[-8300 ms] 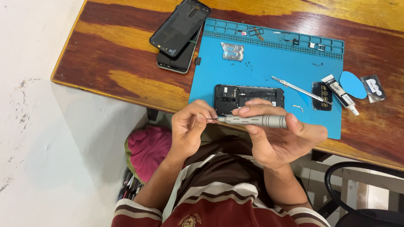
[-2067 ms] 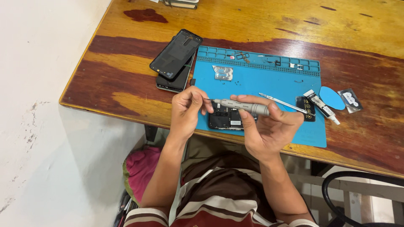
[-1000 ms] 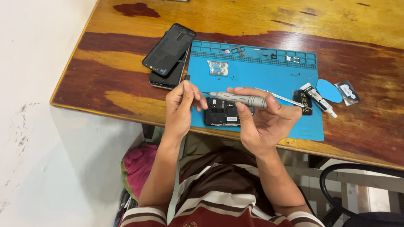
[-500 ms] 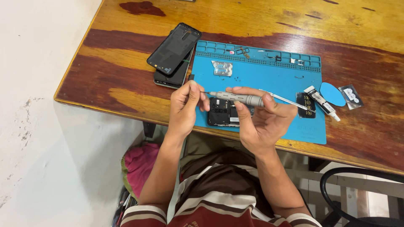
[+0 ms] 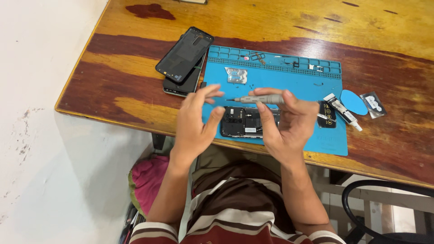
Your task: The person uses a precision screwdriver to remove multiple screws from the back of a disassembled smartphone. The person then lifts the back cover and sets it aside, exposing the internal components. The person continues to remove additional screws from the interior of the device.
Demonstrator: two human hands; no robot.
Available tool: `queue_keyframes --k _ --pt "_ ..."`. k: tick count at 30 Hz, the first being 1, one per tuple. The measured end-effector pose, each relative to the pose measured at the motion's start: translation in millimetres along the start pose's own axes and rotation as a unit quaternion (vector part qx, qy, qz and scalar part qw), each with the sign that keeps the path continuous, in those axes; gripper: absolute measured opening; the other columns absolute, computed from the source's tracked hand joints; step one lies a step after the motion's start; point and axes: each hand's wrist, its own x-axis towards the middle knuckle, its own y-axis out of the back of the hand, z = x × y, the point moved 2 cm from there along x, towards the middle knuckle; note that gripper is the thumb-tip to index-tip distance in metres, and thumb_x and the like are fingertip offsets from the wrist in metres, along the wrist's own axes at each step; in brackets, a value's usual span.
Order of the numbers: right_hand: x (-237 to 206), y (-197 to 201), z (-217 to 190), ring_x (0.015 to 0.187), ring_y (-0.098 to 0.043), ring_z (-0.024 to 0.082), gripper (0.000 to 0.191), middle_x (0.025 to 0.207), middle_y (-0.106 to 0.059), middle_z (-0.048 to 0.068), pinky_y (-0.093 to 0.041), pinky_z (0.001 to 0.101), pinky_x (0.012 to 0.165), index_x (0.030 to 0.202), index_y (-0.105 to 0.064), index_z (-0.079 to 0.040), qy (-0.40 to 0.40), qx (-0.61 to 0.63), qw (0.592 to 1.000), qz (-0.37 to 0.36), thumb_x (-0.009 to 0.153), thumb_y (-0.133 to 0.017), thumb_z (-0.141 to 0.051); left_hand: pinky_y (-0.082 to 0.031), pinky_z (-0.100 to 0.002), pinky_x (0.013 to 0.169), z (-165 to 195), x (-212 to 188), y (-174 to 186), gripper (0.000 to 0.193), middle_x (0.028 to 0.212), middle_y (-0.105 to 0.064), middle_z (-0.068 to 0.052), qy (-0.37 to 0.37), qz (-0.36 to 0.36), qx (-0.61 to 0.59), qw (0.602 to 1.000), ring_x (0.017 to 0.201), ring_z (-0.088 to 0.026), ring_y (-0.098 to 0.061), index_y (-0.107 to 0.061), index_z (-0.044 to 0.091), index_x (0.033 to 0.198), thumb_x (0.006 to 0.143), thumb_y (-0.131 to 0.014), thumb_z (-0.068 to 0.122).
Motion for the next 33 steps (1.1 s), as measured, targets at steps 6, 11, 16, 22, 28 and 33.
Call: queue_keyframes --k 6,11,16,22,28,33 --pt "4.7 -6.5 11.7 0.108 -0.076 0.029 0.045 0.109 -0.071 0.018 -0.062 0.0366 0.094 0.136 -0.041 -0.006 -0.017 -0.08 0.996 -0.03 0.105 -0.067 0.013 -0.044 -0.042 0.088 18.8 -24.4 1.8 0.05 0.118 -0.07 -0.004 -0.056 -0.063 0.217 0.973 0.105 -0.026 -0.061 -0.075 0.005 0.113 0.088 -0.077 0.048" --pt "5.9 -11.3 12.5 0.109 -0.076 0.03 0.043 0.108 -0.072 0.021 -0.063 0.0375 0.093 0.133 -0.045 -0.003 -0.026 -0.129 0.99 -0.058 0.101 -0.069 0.012 -0.043 -0.043 0.091 15.6 -33.4 -6.3 0.051 0.131 -0.066 -0.003 -0.102 -0.075 0.274 0.953 0.115 -0.031 -0.057 -0.073 0.002 0.116 0.09 -0.074 0.046" --pt "6.6 -10.3 11.2 0.107 -0.076 0.029 0.042 0.11 -0.071 0.021 -0.063 0.0366 0.094 0.134 -0.044 -0.001 -0.042 -0.13 0.989 -0.056 0.102 -0.068 0.013 -0.042 -0.046 0.096 13.9 -34.6 -10.8 0.049 0.139 -0.061 -0.004 -0.12 -0.081 0.314 0.938 0.12 -0.033 -0.053 -0.072 0.004 0.115 0.094 -0.068 0.048" --pt "6.7 -0.3 10.7 0.107 -0.076 0.027 0.041 0.109 -0.071 0.022 -0.063 0.0347 0.096 0.136 -0.041 0.001 -0.062 -0.123 0.99 -0.018 0.107 -0.067 0.014 -0.04 -0.046 0.096 14.1 -31.9 -12.5 0.049 0.142 -0.061 -0.005 -0.109 -0.124 0.315 0.935 0.116 -0.033 -0.053 -0.07 0.006 0.11 0.095 -0.067 0.053" --pt "6.8 2.0 10.2 0.108 -0.075 0.027 0.038 0.112 -0.071 0.024 -0.062 0.0337 0.095 0.133 -0.041 0.001 -0.068 -0.124 0.99 -0.023 0.107 -0.066 0.013 -0.039 -0.046 0.099 15.8 -25.5 1.0 0.064 0.141 -0.063 -0.006 -0.103 -0.132 0.253 0.953 0.114 -0.032 -0.053 -0.069 0.004 0.12 0.088 -0.07 0.059" --pt "6.4 -0.7 11.1 0.108 -0.075 0.027 0.038 0.112 -0.071 0.023 -0.062 0.0338 0.095 0.133 -0.041 0.002 -0.079 -0.118 0.989 -0.026 0.107 -0.066 0.013 -0.039 -0.047 0.1 15.8 -23.1 5.9 0.068 0.139 -0.065 -0.006 -0.068 -0.144 0.205 0.966 0.117 -0.032 -0.054 -0.068 0.003 0.126 0.086 -0.074 0.057"
